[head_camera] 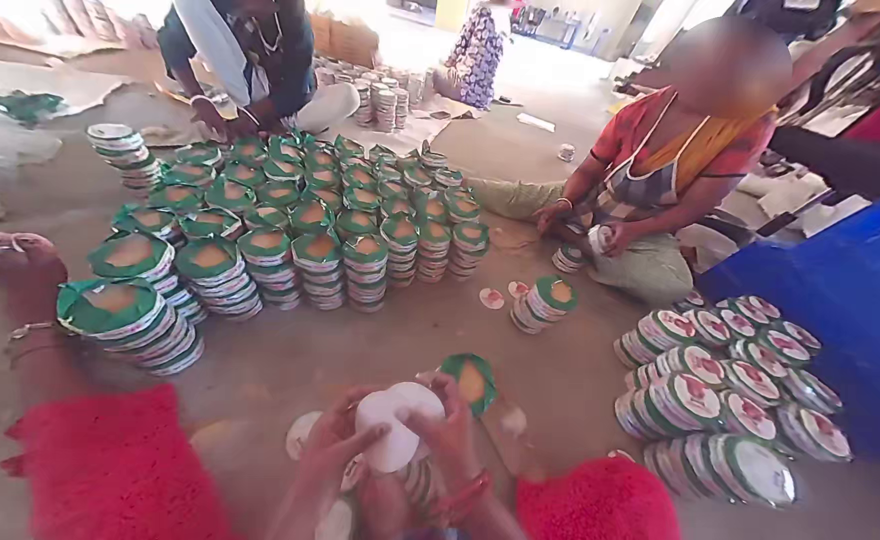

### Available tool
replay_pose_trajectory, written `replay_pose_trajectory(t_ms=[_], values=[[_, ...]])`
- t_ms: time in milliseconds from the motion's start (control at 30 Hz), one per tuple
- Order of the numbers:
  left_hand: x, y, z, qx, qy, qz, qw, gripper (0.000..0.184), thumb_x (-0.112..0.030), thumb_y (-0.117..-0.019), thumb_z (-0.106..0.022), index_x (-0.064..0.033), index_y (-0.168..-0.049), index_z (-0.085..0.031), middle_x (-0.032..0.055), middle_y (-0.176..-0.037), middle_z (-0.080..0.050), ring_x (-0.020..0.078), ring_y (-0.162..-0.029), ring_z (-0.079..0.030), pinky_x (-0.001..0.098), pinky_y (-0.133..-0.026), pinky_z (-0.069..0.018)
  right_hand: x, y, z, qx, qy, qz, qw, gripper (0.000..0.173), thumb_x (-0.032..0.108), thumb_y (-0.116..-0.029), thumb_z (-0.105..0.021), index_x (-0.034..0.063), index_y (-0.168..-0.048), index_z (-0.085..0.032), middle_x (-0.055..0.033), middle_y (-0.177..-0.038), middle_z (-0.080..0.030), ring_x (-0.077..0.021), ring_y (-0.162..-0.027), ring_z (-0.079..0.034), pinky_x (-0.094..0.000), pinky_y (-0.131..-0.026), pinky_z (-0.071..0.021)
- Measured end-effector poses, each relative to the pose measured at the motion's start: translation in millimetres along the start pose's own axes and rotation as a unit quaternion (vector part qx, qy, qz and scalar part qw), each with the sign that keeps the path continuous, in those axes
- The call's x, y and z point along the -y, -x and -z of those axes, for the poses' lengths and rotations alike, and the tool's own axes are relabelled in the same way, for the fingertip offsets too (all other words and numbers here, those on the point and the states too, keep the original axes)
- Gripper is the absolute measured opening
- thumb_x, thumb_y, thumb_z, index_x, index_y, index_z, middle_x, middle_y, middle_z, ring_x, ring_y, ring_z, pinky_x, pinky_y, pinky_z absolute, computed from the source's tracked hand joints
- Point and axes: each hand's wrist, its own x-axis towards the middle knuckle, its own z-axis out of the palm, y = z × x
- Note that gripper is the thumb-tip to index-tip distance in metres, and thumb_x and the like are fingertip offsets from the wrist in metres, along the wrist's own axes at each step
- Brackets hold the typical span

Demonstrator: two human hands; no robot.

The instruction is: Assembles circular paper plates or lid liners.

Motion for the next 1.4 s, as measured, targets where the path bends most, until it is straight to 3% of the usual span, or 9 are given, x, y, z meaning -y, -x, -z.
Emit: replay_pose_trajectory(t_ms=[67,267,400,500,600,900,1000,1133,1400], values=[[82,-36,40,0.043,0.08,-0.159,0.983,0.042,0.007,-0.0823,-0.068,0.0027,-0.123,-0.061,0.0099,-0.102,-0.076,0.0158,-0.088,-0.075,0.0307,-0.077,-0.0634,8,-1,5,0.035,-0.025,-0.003,0.999,0.056,-0.001,-0.0796,-0.078,-0.0036,-0.13,-0.054,-0.0105,-0.096,-0.071,-0.0134,-0.083,-0.071,-0.0304,-0.077,-0.0618],[85,-34,50,-0.047,0.097,-0.158,0.982,0.021,0.005,-0.0847,-0.068,-0.0052,-0.103,-0.068,0.0024,-0.088,-0.076,0.011,-0.077,-0.074,0.0281,-0.071,-0.0633,36,-18,29,0.201,0.163,0.041,0.965,0.053,0.006,-0.087,-0.075,-0.0012,-0.136,-0.057,-0.0121,-0.116,-0.072,-0.0144,-0.098,-0.072,-0.0328,-0.088,-0.0611],[97,-47,76,-0.175,-0.092,-0.169,0.966,0.028,0.0,-0.0892,-0.067,0.0024,-0.117,-0.061,0.0021,-0.094,-0.07,0.0027,-0.08,-0.068,0.023,-0.073,-0.0586,53,-45,59,0.069,0.371,0.217,0.901,0.035,0.006,-0.0972,-0.059,0.004,-0.131,-0.067,-0.0103,-0.125,-0.071,-0.0171,-0.111,-0.07,-0.0368,-0.097,-0.0571],[106,-54,91,-0.216,-0.203,-0.14,0.945,0.033,-0.009,-0.0922,-0.07,0.0007,-0.123,-0.063,0.0149,-0.105,-0.07,0.0197,-0.092,-0.069,0.0425,-0.083,-0.0577,56,-66,80,0.02,0.494,0.304,0.814,0.035,0.002,-0.0977,-0.053,0.005,-0.128,-0.07,-0.0141,-0.129,-0.07,-0.031,-0.123,-0.066,-0.047,-0.103,-0.0543],[111,-59,95,-0.222,-0.308,-0.119,0.917,0.032,-0.015,-0.094,-0.071,-0.0014,-0.122,-0.067,0.0231,-0.109,-0.07,0.0384,-0.1,-0.067,0.0642,-0.088,-0.0506,52,-67,85,0.15,0.615,0.147,0.76,0.044,0.008,-0.1066,-0.043,0.014,-0.149,-0.054,-0.0104,-0.147,-0.059,-0.0286,-0.136,-0.057,-0.0463,-0.114,-0.0454],[112,-61,80,-0.21,-0.433,-0.061,0.875,0.037,-0.012,-0.0989,-0.064,-0.0021,-0.134,-0.062,0.0275,-0.127,-0.065,0.0474,-0.12,-0.061,0.0672,-0.1,-0.0454,8,-44,108,0.17,0.619,0.241,0.728,0.047,0.002,-0.0972,-0.058,0.0053,-0.144,-0.057,-0.0198,-0.144,-0.059,-0.0365,-0.133,-0.058,-0.0527,-0.108,-0.0496],[118,-65,66,-0.181,-0.492,-0.135,0.841,0.084,-0.03,-0.0822,-0.085,0.0062,-0.147,-0.046,0.0381,-0.15,-0.04,0.0599,-0.141,-0.033,0.0728,-0.113,-0.0279,4,-37,106,0.176,0.61,0.252,0.73,0.045,0.006,-0.0986,-0.057,0.0005,-0.143,-0.057,-0.021,-0.142,-0.061,-0.0383,-0.134,-0.057,-0.0516,-0.112,-0.0472],[114,-76,15,-0.023,-0.386,-0.27,0.882,0.098,-0.054,-0.081,-0.079,-0.0007,-0.154,-0.04,0.0234,-0.156,-0.042,0.0452,-0.148,-0.032,0.0607,-0.121,-0.0254,3,-34,110,0.21,0.613,0.255,0.717,0.068,0.045,-0.1008,-0.056,0.0004,-0.151,-0.046,-0.0164,-0.152,-0.053,-0.0362,-0.144,-0.046,-0.0521,-0.118,-0.0388],[96,-109,-57,0.115,-0.194,-0.163,0.96,0.054,-0.031,-0.1032,-0.055,-0.0071,-0.151,-0.046,0.0156,-0.147,-0.054,0.024,-0.136,-0.053,0.0432,-0.114,-0.0431,1,-41,115,0.193,0.628,0.244,0.714,0.078,0.057,-0.1041,-0.036,-0.0023,-0.153,-0.041,-0.016,-0.156,-0.048,-0.0319,-0.149,-0.041,-0.0522,-0.124,-0.0287]])
